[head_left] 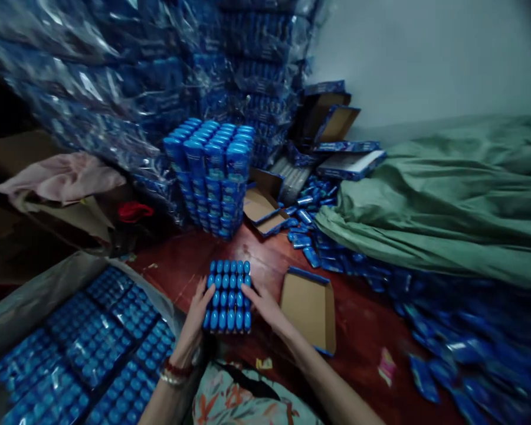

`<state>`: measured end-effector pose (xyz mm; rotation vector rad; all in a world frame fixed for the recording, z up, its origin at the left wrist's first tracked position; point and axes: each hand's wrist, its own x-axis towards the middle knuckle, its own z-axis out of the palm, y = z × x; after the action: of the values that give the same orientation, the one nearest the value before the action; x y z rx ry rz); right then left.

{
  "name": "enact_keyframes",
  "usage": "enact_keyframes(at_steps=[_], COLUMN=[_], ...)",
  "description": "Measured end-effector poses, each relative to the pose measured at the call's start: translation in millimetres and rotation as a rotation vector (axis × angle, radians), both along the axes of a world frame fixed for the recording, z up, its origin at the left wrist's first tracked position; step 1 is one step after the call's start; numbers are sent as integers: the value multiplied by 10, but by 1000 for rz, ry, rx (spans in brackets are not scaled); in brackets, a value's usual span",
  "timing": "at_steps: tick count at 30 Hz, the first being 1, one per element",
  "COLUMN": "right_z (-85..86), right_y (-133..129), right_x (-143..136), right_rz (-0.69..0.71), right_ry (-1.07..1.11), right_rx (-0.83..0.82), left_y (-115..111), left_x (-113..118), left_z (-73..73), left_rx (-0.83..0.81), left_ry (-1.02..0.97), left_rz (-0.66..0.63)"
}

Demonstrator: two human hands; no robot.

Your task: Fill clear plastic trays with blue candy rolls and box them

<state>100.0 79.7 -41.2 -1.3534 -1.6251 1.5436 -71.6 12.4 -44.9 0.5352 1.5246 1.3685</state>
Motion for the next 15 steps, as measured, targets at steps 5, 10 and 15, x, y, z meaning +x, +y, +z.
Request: enact_keyframes(at_steps=[5,10,15], right_z=[584,1079,914], right_y=[-214,-370,-303], right_x=[496,1161,1674], right_rz=[8,-123,-249], right_ry=[-153,-339,-446], right_rx=[190,352,375], left_y=[-30,207,478], left_x=[463,1128,1695], left_z=[390,704,514], left_rx=[9,178,229], left_ry=[-216,-197,-114], left_rz=[-160,-358,-531])
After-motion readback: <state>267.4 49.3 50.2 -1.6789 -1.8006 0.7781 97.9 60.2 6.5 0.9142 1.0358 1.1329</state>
